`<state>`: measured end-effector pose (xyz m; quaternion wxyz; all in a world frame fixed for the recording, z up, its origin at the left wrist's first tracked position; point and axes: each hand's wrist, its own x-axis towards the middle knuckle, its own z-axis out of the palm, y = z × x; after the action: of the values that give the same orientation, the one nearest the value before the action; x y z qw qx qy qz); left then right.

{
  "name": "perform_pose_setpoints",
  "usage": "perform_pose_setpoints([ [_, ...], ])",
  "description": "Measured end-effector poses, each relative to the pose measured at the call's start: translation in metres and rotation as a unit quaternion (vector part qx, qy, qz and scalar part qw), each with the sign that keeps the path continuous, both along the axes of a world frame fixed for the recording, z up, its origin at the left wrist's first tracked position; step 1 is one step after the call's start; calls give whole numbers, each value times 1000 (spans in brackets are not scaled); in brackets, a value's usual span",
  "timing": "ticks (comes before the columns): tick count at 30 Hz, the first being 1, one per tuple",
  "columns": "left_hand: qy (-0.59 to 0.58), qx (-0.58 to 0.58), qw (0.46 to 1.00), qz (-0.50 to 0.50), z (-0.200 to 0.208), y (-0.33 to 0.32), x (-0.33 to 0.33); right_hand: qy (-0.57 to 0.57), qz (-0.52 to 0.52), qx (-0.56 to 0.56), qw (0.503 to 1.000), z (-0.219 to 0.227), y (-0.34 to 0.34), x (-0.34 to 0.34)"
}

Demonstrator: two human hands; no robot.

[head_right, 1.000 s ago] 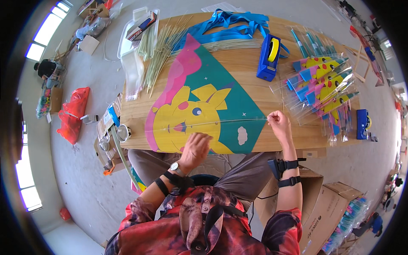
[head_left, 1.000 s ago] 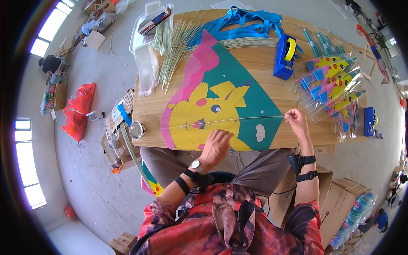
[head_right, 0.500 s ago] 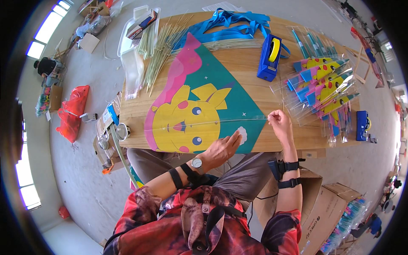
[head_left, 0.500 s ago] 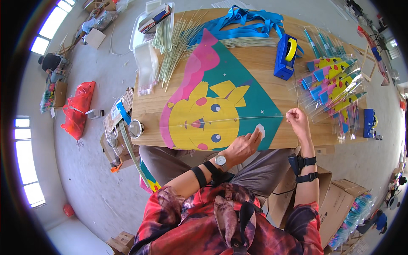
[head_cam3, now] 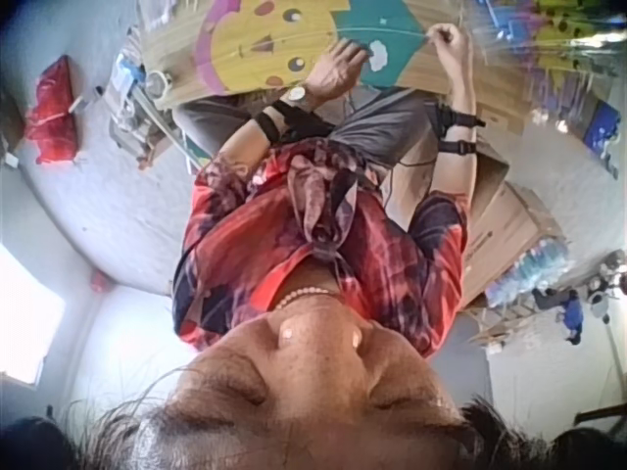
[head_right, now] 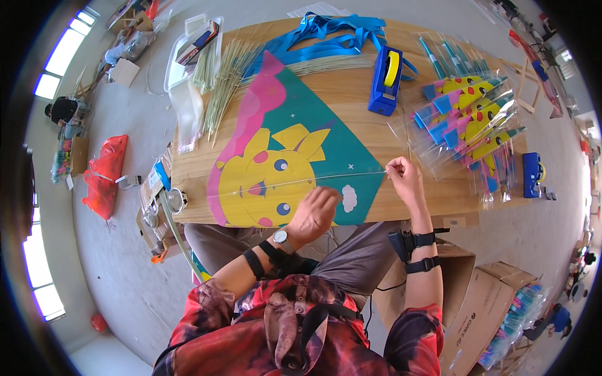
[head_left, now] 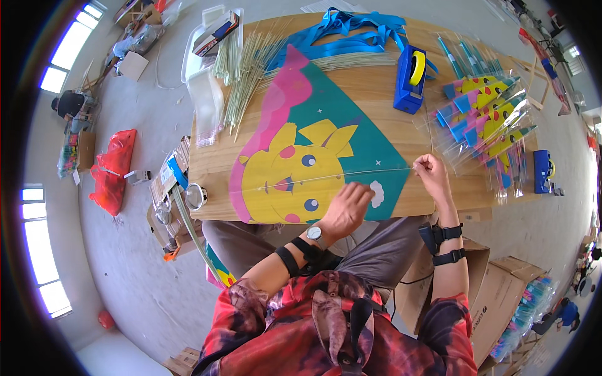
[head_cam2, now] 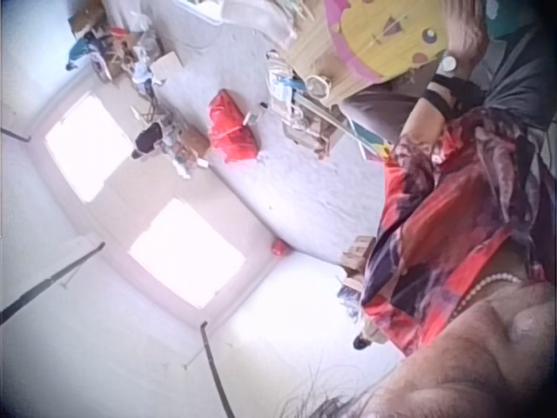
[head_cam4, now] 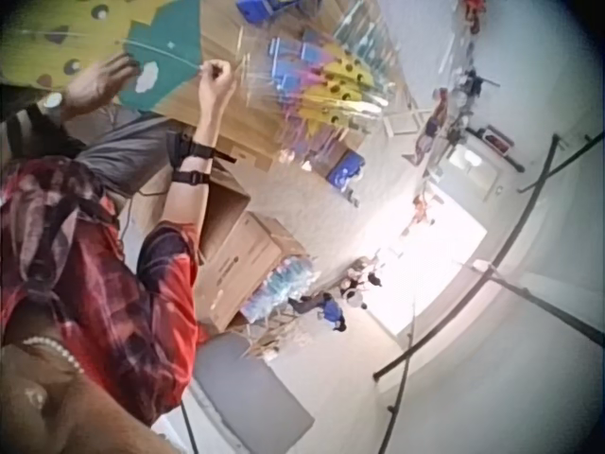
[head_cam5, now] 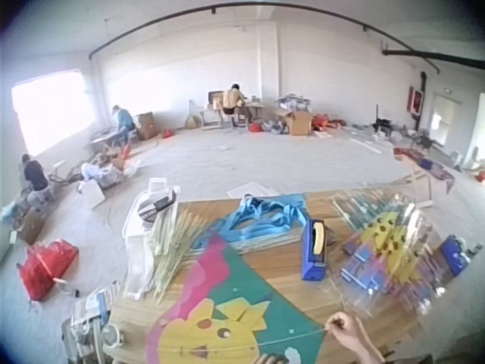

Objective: The recorder is assembling a kite by inserting support rods and attaching strings at a workshop table.

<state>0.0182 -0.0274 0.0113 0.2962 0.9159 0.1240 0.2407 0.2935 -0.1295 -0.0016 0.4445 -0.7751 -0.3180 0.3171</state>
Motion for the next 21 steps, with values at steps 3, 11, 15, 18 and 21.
perform_pose_setpoints([
  [3,60,36,995,-72,-11,-12,4,-3,-1,1,1000,2,0,-1],
  [11,187,267,945,25,-23,-29,63,-4,5,10,1000,4,4,-1],
  [15,167,317,934,-4,-11,-36,75,-2,12,21,1000,2,-1,6],
  [18,33,197,976,-83,13,-32,65,9,17,24,1000,5,1,3],
  [21,-5,111,993,-35,20,-20,57,13,16,28,999,8,1,0],
])
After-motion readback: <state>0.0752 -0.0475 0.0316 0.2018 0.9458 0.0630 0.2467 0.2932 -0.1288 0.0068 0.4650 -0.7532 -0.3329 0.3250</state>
